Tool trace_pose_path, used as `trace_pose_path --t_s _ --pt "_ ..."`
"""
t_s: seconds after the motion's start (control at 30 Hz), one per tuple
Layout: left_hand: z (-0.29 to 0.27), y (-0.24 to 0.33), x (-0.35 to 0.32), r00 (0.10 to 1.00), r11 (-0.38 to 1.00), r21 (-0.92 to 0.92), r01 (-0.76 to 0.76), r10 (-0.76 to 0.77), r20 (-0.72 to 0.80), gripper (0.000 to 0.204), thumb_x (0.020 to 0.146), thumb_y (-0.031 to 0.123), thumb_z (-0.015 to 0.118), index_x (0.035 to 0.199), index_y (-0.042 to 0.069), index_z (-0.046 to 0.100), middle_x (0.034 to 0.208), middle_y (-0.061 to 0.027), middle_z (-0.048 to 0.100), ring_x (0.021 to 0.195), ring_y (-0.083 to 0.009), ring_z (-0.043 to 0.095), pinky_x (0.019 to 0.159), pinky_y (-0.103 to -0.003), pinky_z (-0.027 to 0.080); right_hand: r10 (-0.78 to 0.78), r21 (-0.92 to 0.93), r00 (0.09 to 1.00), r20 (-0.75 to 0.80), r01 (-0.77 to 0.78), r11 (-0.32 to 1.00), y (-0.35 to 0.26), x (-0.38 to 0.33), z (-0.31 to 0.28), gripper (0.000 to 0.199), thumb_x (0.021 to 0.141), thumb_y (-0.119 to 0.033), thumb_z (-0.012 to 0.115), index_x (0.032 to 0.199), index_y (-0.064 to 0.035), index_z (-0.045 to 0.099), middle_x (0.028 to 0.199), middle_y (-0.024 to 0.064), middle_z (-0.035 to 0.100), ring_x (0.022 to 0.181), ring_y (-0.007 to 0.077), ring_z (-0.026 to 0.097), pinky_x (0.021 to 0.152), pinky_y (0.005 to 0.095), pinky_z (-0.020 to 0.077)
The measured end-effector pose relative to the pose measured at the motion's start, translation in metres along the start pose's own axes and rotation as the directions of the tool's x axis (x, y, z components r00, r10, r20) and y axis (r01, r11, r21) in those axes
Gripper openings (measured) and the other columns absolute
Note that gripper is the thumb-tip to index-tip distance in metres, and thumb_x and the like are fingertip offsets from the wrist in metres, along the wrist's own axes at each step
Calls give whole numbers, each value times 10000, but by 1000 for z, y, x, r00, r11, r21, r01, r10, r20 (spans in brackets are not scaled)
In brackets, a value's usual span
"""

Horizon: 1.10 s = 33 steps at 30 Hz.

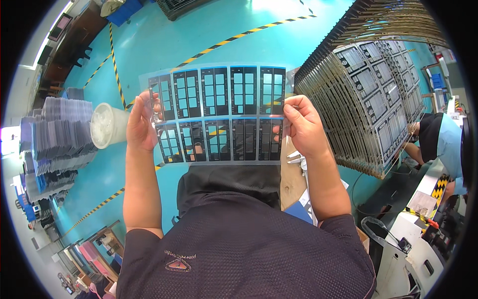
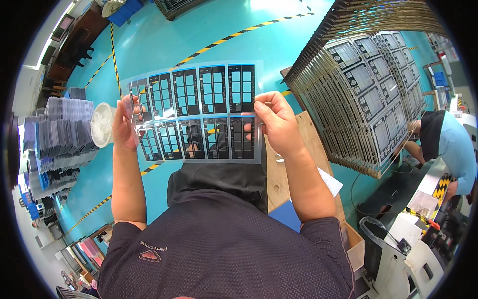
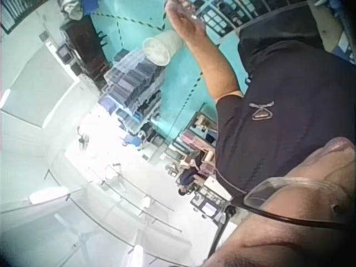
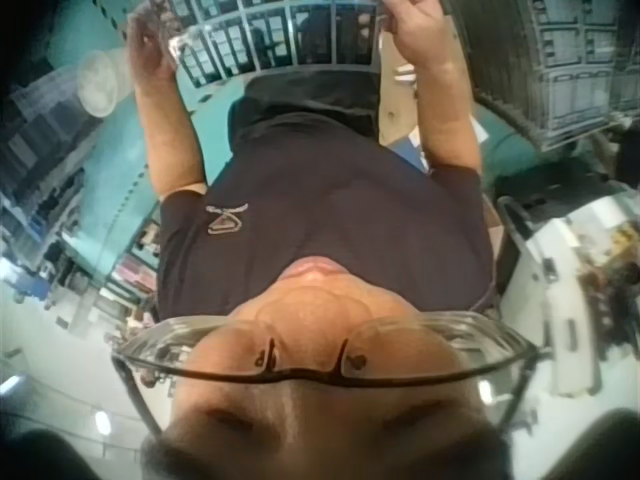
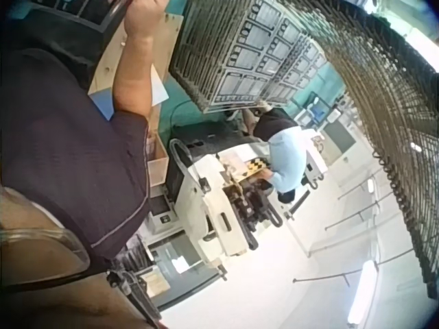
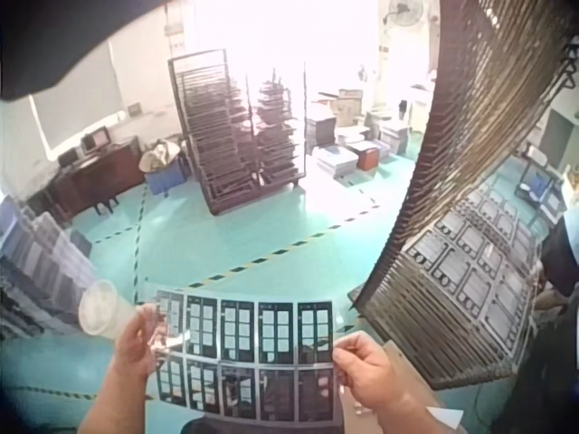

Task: The person peels a film from a sheet of frames, carries it to a machine, and then picks up a single frame to measure with a dial caliper. Finally, they place the sheet on a table and hold it up for inspection.

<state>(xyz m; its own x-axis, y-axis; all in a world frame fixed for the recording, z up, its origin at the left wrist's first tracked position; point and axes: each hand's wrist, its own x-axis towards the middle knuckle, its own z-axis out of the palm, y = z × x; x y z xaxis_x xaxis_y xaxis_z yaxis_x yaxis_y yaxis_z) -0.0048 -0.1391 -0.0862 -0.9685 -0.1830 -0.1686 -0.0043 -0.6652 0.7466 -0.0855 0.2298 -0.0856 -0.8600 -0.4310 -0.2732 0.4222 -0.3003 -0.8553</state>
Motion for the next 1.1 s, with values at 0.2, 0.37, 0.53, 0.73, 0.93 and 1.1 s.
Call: trace_pose_path --t_s 0.2,0.37,0.53,0.73,0.93,1.1 --pt "6 -2 2 998 995 -83 59 -59 -9 300 978 309 558 1091 35 604 793 -36 626 677 -141 613 609 -261 539 3 19 1000 7 -3 1000 1 1 -1 150 984 -162 534 1064 -42 494 876 129 653 650 165 656 513 296 565" --pt "4 -1 2 997 996 -67 61 -64 -36 294 964 308 583 1069 36 620 783 -36 629 677 -142 616 604 -262 538 9 25 1000 3 -9 1000 2 2 -1 153 984 -164 535 1067 -41 494 875 129 652 648 164 656 513 297 567" --pt "0 -1 2 997 998 -28 59 -60 -43 324 976 324 551 1111 34 599 809 -35 624 721 -149 609 627 -280 541 -3 28 1000 21 3 1000 3 3 -2 156 984 -168 536 1072 -47 496 876 123 654 648 163 658 516 301 572" --pt "4 1 3 993 998 3 66 -66 -100 289 939 297 616 1082 45 624 789 -28 633 696 -139 604 612 -261 525 23 80 1000 18 -24 997 0 6 -2 148 983 -175 539 1073 -64 502 873 121 658 639 163 660 506 302 569" --pt "2 3 4 994 998 29 47 -44 -105 290 943 272 611 1107 34 600 803 -33 627 709 -140 614 623 -264 543 26 97 1000 5 -26 995 -2 8 0 147 982 -177 542 1073 -68 506 869 127 668 623 161 658 500 302 566" --pt "6 5 5 995 998 39 45 -41 -94 270 926 268 633 1089 54 613 804 -30 632 696 -139 612 616 -258 535 13 125 1000 9 -14 992 0 10 -1 128 985 -166 532 1065 -69 508 851 117 670 619 155 658 496 297 561"
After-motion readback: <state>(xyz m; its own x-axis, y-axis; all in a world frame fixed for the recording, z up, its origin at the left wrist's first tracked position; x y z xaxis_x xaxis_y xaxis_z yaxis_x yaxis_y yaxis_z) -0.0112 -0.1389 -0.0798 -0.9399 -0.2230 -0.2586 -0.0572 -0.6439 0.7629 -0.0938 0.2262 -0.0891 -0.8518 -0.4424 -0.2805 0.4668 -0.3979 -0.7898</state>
